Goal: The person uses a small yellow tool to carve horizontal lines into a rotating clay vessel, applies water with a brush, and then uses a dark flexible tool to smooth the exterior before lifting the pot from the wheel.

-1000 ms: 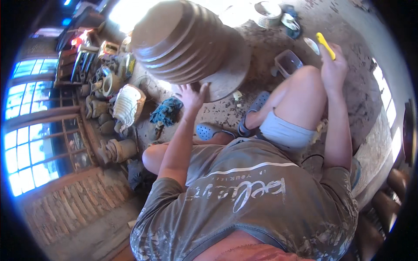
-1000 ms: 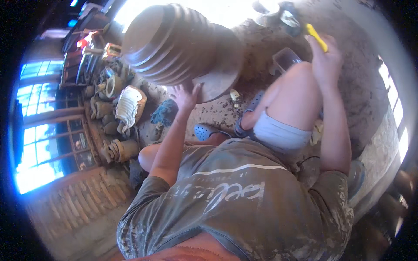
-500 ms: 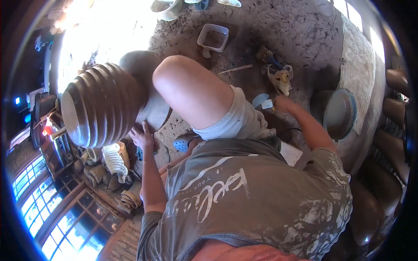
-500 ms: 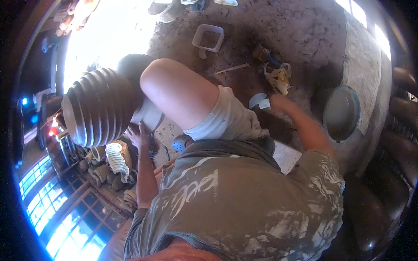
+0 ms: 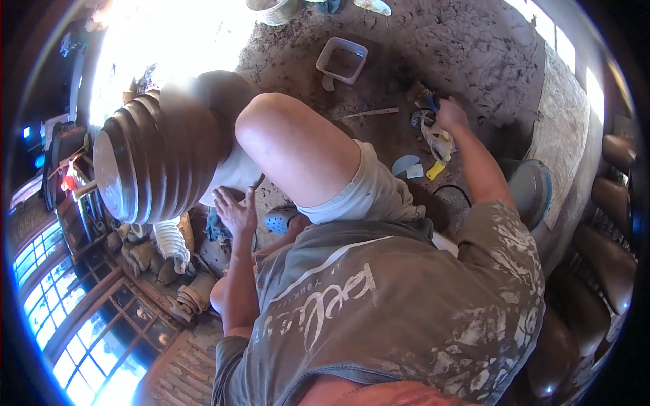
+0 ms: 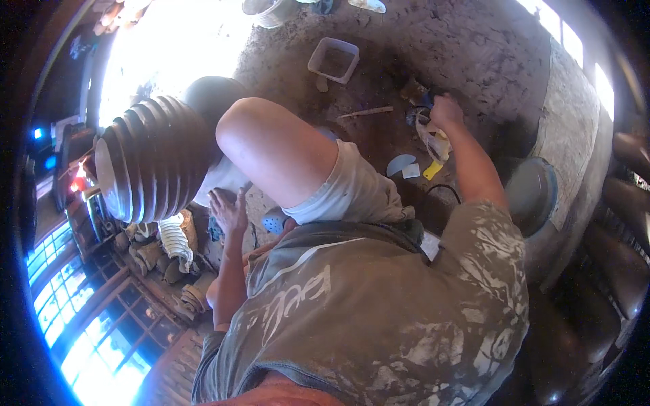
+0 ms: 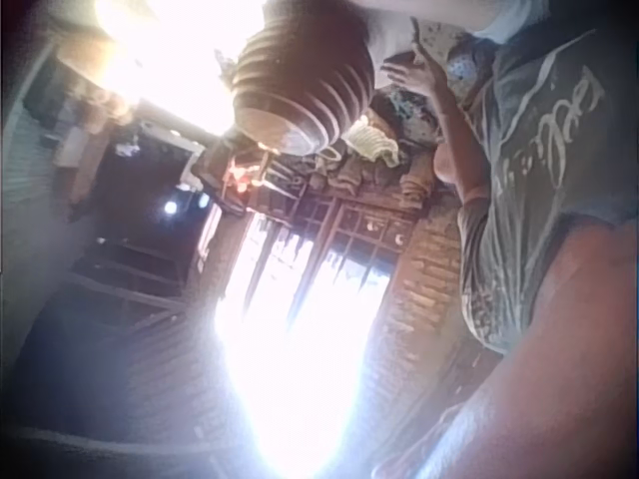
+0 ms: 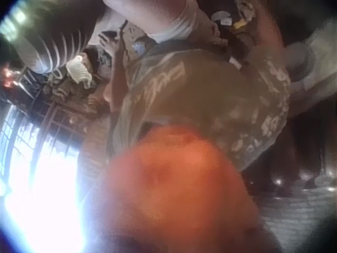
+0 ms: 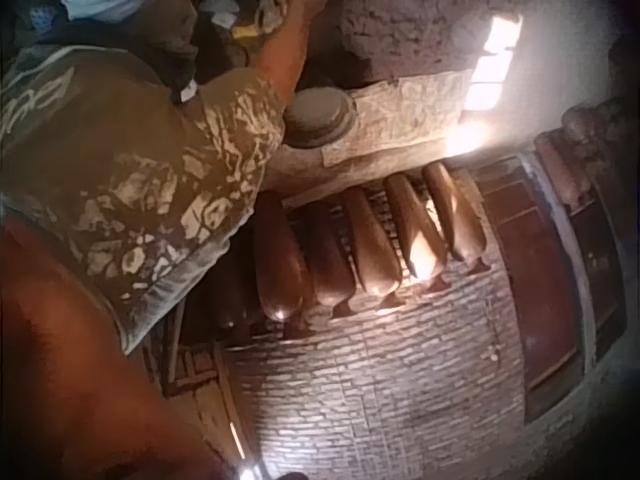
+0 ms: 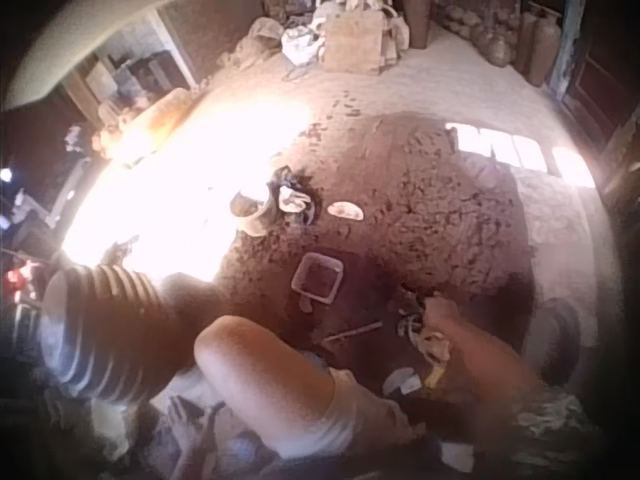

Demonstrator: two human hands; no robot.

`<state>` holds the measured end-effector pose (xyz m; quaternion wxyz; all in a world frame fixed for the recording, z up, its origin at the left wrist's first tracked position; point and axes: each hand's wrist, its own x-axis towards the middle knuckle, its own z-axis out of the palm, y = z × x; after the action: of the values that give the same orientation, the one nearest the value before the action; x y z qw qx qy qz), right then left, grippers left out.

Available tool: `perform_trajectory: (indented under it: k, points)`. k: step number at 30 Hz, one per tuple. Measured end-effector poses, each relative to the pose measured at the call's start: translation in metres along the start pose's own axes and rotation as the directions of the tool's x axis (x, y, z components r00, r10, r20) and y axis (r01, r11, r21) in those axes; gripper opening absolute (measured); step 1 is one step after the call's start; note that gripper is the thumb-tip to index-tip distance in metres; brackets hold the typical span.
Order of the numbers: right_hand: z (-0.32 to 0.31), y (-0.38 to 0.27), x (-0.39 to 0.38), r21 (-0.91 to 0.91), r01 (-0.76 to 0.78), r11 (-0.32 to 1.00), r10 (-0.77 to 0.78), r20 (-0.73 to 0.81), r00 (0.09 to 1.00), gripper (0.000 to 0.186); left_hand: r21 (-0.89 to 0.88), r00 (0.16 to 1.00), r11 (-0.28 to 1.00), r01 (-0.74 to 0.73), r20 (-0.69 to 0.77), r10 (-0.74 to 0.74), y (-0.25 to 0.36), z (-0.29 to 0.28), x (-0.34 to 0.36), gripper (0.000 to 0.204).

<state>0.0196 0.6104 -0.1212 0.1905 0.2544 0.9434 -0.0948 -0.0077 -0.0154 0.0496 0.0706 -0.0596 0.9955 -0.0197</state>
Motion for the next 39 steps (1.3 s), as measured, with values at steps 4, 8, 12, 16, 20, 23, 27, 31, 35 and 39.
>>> perform_trajectory:
  k: [4,8,12,16,20,23,27,31,35,39]
  points:
    - [-0.015,-0.027,0.017,-0.029,-0.064,0.998,0.069,0.218,0.973,0.034,-0.056,0.996,0.995,-0.084,0.015,0.085,0.031,-0.004,-0.036,0.093]
    - [0.029,0.005,0.040,-0.128,0.001,0.992,0.030,0.239,0.971,0.065,-0.519,0.947,0.823,-0.232,0.073,0.313,0.042,-0.045,-0.037,0.070]
    - [0.029,0.005,0.010,0.041,0.049,0.998,-0.055,0.186,0.981,0.053,-0.139,0.982,0.981,-0.136,-0.147,0.115,-0.012,-0.047,-0.019,0.066]
    - [0.003,0.010,0.010,0.116,0.225,0.968,-0.237,0.108,0.965,0.036,0.075,0.994,0.992,0.097,0.044,-0.101,-0.031,-0.051,-0.023,0.085]
    - [-0.091,-0.017,-0.008,0.044,0.282,0.959,-0.284,0.072,0.956,0.030,0.021,0.989,0.999,-0.024,0.145,0.020,0.027,-0.053,-0.044,0.096]
    - [-0.140,-0.041,-0.032,-0.021,0.260,0.965,-0.258,0.077,0.963,0.026,-0.112,0.971,0.985,-0.131,0.184,0.150,0.060,-0.059,-0.043,0.092]
    - [-0.126,-0.043,-0.018,-0.153,0.179,0.972,-0.161,0.123,0.979,0.034,-0.320,0.907,0.865,-0.386,0.039,0.420,0.060,-0.044,-0.028,0.082]
    - [-0.121,-0.050,-0.022,-0.218,0.214,0.952,-0.168,0.214,0.962,0.033,-0.138,0.965,0.955,-0.261,-0.018,0.261,0.017,-0.049,-0.042,0.074]
    - [-0.096,-0.009,-0.003,-0.087,0.100,0.991,-0.082,0.186,0.979,0.031,-0.103,0.954,0.989,-0.108,0.267,0.132,-0.005,-0.098,-0.040,0.074]
    - [-0.096,0.014,0.009,-0.029,0.246,0.969,-0.238,0.169,0.956,0.034,-0.126,0.958,0.985,-0.121,0.244,0.149,-0.027,-0.097,-0.043,0.069]
